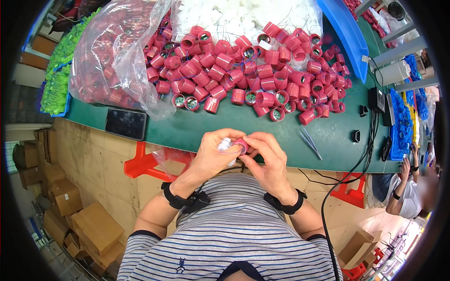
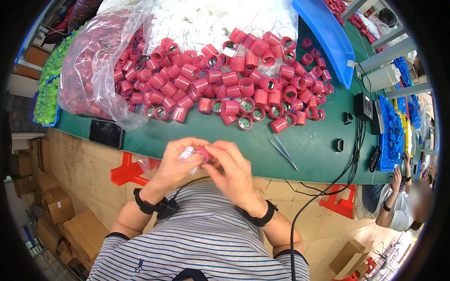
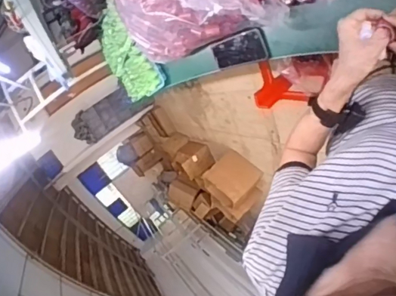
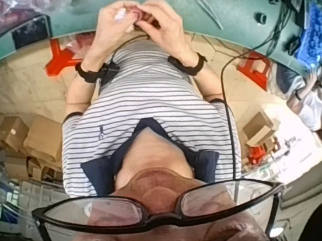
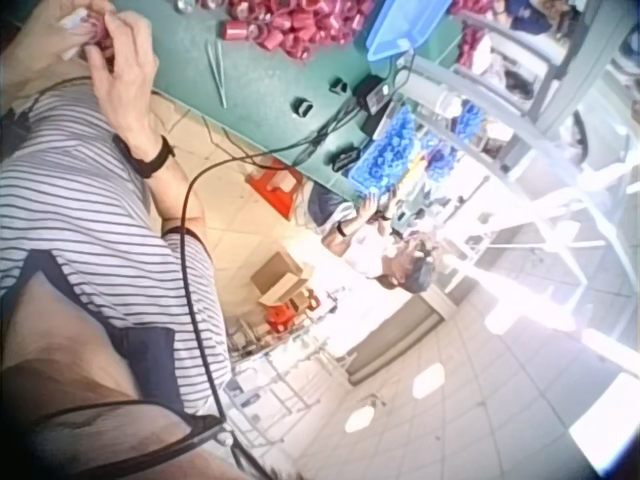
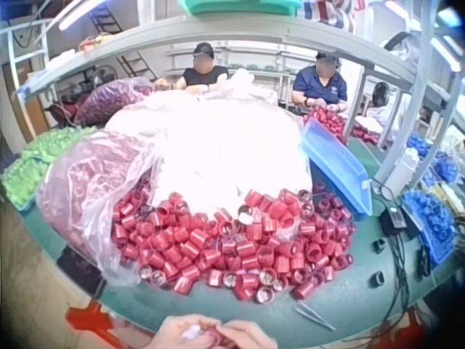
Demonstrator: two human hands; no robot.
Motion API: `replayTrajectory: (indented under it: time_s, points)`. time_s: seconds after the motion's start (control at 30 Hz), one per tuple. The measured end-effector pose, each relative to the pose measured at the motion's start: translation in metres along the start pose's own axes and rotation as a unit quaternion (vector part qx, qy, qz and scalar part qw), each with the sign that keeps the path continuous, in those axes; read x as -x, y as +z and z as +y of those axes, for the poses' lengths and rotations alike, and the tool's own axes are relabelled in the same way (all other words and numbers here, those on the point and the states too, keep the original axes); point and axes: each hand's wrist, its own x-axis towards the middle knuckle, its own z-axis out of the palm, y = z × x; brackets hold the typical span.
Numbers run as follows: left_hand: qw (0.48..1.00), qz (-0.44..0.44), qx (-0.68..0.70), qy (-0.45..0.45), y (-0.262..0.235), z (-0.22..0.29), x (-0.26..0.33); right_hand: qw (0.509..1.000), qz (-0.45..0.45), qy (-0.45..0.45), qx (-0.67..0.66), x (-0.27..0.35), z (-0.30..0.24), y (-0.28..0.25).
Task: Assembling small electrical or plastic components into pink housing units at a workbench.
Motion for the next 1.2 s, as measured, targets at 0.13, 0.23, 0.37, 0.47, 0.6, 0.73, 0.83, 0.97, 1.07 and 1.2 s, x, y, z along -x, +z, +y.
replayTrajectory:
  time_s: [0.13, 0.23, 0.37, 0.47, 0.6, 0.73, 0.83, 0.97, 1.07, 1.2]
  points:
    - [0.995, 0.038, 0.055, -0.071, 0.006, 0.014, 0.006, 0.995, 0.025, -0.046, 0.081, 0.002, 0.002, 0.001]
    - [0.996, 0.032, 0.066, -0.049, 0.006, 0.003, 0.006, 0.995, 0.039, -0.052, 0.078, 0.003, 0.002, 0.004]
    - [0.994, 0.056, -0.065, 0.07, 0.007, -0.007, 0.002, 0.992, 0.039, -0.065, 0.096, 0.005, 0.003, 0.005]
    - [0.988, 0.025, -0.152, 0.018, 0.003, 0.001, -0.004, 0.995, 0.045, -0.044, 0.08, 0.007, 0.009, 0.006]
    - [0.993, 0.036, 0.05, -0.104, 0.008, 0.01, -0.003, 0.997, 0.071, 0.038, 0.004, 0.006, 0.014, 0.005]
    - [0.98, 0.012, 0.166, -0.111, 0.002, 0.009, -0.001, 0.997, 0.058, 0.045, -0.031, 0.005, 0.019, 0.004]
    - [0.986, 0.029, 0.137, -0.086, 0.003, 0.007, -0.001, 0.987, 0.062, 0.099, -0.114, 0.0, 0.011, 0.001]
    - [0.995, 0.063, 0.067, -0.046, 0.012, 0.007, 0.0, 0.986, -0.003, 0.129, -0.107, 0.0, 0.018, -0.004]
    - [0.997, 0.061, 0.051, -0.003, 0.01, -0.001, -0.001, 0.983, -0.014, 0.16, -0.091, -0.007, 0.009, -0.005]
    - [0.996, 0.068, 0.062, -0.004, 0.012, -0.005, -0.001, 0.978, -0.03, 0.168, -0.121, -0.006, 0.01, -0.004]
